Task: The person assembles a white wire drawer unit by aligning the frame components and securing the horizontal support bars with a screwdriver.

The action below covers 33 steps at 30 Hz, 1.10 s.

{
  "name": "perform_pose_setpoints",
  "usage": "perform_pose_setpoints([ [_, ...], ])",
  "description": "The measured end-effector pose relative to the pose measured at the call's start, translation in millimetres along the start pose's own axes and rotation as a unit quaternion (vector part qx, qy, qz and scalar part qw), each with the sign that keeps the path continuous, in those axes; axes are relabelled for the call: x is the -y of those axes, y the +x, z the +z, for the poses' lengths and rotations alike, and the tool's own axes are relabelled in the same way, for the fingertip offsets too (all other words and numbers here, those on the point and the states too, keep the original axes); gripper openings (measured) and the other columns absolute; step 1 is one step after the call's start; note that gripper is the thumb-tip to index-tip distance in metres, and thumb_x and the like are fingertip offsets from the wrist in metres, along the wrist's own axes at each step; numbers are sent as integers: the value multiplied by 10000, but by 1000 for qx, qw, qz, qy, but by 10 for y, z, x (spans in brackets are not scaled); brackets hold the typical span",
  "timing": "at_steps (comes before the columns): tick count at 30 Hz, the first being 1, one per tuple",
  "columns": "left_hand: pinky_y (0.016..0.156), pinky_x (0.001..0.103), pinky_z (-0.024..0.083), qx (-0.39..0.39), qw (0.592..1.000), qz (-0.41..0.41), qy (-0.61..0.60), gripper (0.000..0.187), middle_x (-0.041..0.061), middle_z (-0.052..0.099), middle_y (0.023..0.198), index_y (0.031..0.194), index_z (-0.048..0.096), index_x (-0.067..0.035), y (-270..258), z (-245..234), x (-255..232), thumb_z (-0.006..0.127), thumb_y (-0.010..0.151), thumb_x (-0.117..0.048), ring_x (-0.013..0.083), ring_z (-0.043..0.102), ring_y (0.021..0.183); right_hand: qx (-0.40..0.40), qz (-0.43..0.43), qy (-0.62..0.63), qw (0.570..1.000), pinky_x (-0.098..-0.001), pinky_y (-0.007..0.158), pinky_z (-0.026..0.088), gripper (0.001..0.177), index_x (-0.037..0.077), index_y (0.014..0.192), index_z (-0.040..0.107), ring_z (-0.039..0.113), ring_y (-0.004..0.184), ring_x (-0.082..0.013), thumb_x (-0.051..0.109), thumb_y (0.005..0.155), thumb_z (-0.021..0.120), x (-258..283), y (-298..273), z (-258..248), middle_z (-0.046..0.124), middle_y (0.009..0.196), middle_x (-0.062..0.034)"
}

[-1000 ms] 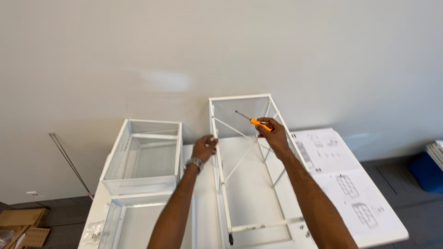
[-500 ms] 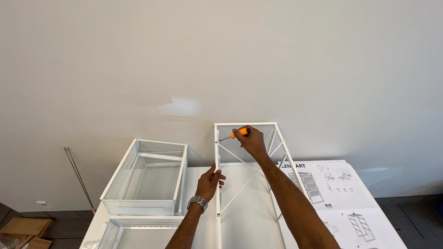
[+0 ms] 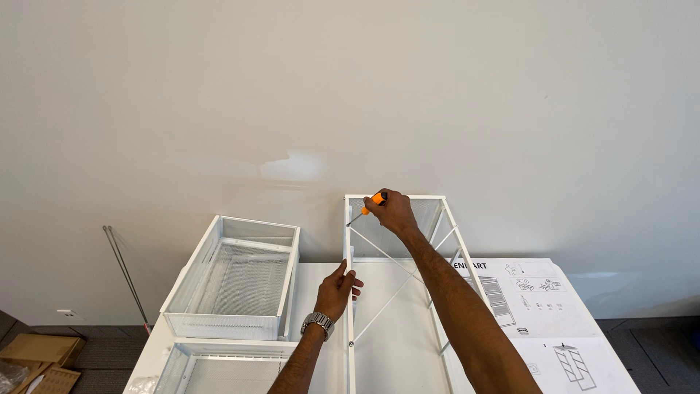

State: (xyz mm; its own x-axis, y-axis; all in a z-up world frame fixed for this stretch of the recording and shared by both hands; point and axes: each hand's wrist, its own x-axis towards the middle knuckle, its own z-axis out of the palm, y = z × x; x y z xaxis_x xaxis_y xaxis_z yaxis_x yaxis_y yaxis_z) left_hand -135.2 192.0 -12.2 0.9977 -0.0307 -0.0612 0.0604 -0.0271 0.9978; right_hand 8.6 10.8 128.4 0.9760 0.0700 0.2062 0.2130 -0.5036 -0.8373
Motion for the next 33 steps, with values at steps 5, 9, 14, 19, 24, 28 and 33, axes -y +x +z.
perform_pose_setpoints([
  [5,804,312,743,1,1000,-7,-5,625,204,852,1069,1655,429,-4,30,-2,26,596,1130,-298,231,822,901,5,-7,0,1000,-286,500,519,422,3,943,716,612,485,-146,402,1007,836,46,-11,6,701,665,-118],
  [9,763,336,677,-18,998,-67,-13,649,73,857,1006,1689,479,-170,-4,37,-103,576,1067,-325,163,732,790,-15,32,-68,997,-337,617,383,378,117,771,642,472,638,-127,431,951,752,271,-35,9,575,662,30],
  [14,792,337,674,-18,996,-86,-12,654,71,856,1016,1696,469,-178,-42,41,-184,570,1067,-330,167,730,809,19,47,-88,995,-342,610,372,378,96,803,631,459,641,-147,430,943,742,330,47,12,578,701,3],
  [19,767,341,677,-21,996,-79,-27,655,84,859,1003,1692,477,-181,49,45,-38,588,1063,-327,172,732,785,53,45,-123,990,-360,636,432,346,101,848,651,534,704,-168,434,910,720,438,203,62,644,761,-14],
  [24,768,340,680,-18,996,-81,-24,666,76,859,1000,1699,464,-185,12,43,-59,585,1063,-343,168,735,790,100,15,-151,983,-354,649,502,363,119,1140,655,601,769,-175,414,940,724,423,420,97,726,899,-39],
  [28,755,344,668,-18,995,-80,-51,698,103,863,985,1712,441,-193,1,45,-55,588,1055,-381,193,747,782,144,-13,-213,966,-400,643,485,407,166,1213,532,594,756,-219,440,1002,747,484,552,69,707,983,-72],
  [33,760,341,675,-13,997,-71,-37,697,97,878,992,1717,416,-185,-6,42,-71,567,1064,-379,185,756,797,220,10,-271,937,-390,684,570,398,141,1231,656,758,796,-242,417,982,798,827,592,1,721,1198,-118],
])
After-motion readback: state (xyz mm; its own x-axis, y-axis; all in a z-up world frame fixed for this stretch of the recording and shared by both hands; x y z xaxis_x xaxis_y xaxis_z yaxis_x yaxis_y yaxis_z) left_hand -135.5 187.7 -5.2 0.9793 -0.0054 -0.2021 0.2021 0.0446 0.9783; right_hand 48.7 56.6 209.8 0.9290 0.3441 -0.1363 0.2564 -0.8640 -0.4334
